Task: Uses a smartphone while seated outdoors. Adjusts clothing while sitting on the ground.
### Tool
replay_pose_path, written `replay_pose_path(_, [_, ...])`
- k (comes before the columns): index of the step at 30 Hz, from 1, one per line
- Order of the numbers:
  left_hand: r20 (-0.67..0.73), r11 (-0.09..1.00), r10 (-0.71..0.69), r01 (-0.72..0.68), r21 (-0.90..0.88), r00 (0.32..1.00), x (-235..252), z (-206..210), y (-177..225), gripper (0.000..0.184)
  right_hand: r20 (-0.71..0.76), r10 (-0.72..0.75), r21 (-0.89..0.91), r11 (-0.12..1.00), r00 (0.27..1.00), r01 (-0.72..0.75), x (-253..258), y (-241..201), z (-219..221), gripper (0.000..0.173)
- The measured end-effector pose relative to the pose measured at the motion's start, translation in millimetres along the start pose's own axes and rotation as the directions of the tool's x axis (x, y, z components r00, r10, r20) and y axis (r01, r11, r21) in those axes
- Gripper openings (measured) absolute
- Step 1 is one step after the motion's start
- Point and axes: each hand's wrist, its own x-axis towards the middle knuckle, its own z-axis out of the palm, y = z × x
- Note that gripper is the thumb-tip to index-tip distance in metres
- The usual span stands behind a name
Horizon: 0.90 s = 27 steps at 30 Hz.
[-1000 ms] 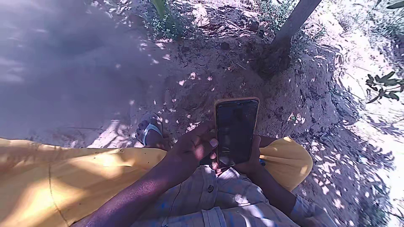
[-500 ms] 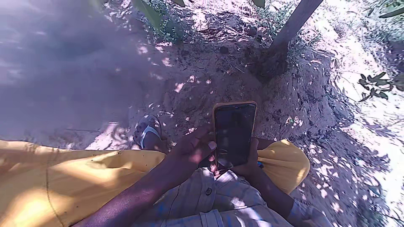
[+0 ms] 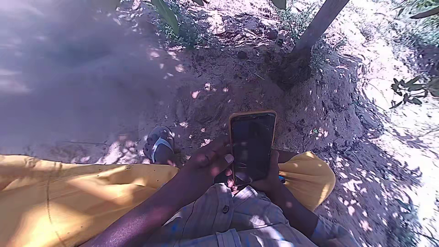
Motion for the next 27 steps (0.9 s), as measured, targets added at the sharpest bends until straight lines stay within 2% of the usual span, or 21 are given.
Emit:
replay_pose_path(11, [-0.013,1.000,-0.021,0.021,-0.013,1.000,-0.7,1.2,1.9,0.027,-0.009,0.034,0.008,0.999,0.999,-0.034,-1.5,-0.6,0.4,0.074])
replay_pose_path(21, [0.020,0.999,-0.024,0.024,-0.024,1.000,0.4,-0.7,-0.7,0.028,-0.052,-0.010,-0.012,1.000,0.999,0.010,-2.3,-1.4,2.3,0.067])
replay_pose_path(27, [0.002,1.000,-0.005,0.005,-0.012,1.000,1.0,-0.2,0.3,0.029,-0.014,0.004,-0.015,1.000,1.000,-0.004,-1.3,-0.9,0.3,0.070])
